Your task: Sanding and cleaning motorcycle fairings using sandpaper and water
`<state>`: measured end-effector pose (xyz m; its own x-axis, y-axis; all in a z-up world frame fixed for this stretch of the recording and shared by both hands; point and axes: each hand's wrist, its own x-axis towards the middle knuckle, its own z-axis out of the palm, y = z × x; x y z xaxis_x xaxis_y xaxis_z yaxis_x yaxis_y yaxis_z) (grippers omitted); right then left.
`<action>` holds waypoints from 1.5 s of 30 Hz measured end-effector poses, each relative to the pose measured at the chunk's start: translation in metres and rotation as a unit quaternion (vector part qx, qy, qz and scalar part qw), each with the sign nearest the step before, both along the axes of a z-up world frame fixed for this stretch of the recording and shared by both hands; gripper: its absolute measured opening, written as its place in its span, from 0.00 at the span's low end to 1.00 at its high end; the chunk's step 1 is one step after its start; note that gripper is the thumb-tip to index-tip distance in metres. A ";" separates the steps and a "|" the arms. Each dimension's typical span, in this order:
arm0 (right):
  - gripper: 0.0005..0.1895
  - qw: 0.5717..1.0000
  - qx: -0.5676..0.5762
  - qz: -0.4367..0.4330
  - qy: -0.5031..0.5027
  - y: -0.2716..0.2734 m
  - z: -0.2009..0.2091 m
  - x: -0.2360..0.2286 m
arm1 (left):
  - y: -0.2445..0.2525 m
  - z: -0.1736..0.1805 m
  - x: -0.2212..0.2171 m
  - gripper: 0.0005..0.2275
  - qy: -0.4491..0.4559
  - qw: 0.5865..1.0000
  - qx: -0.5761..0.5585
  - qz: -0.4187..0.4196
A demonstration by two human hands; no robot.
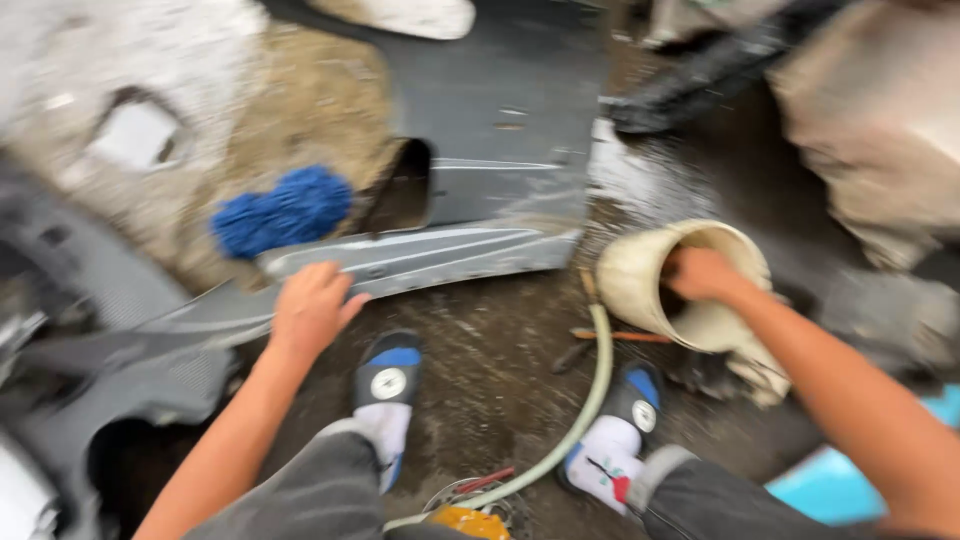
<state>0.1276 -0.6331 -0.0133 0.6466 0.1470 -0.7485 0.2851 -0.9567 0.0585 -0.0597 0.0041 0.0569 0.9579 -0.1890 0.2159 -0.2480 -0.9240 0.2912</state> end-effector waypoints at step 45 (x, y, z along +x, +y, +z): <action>0.17 0.866 0.451 0.143 -0.162 0.608 -0.022 -0.153 | -0.001 -0.021 -0.065 0.16 -0.021 0.602 -0.538 0.590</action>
<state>-0.0258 -0.0253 -0.0357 0.6423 0.7658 -0.0326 0.6256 -0.5483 -0.5550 -0.1245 0.0035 0.0363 0.2781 0.8885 -0.3651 0.3670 0.2530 0.8951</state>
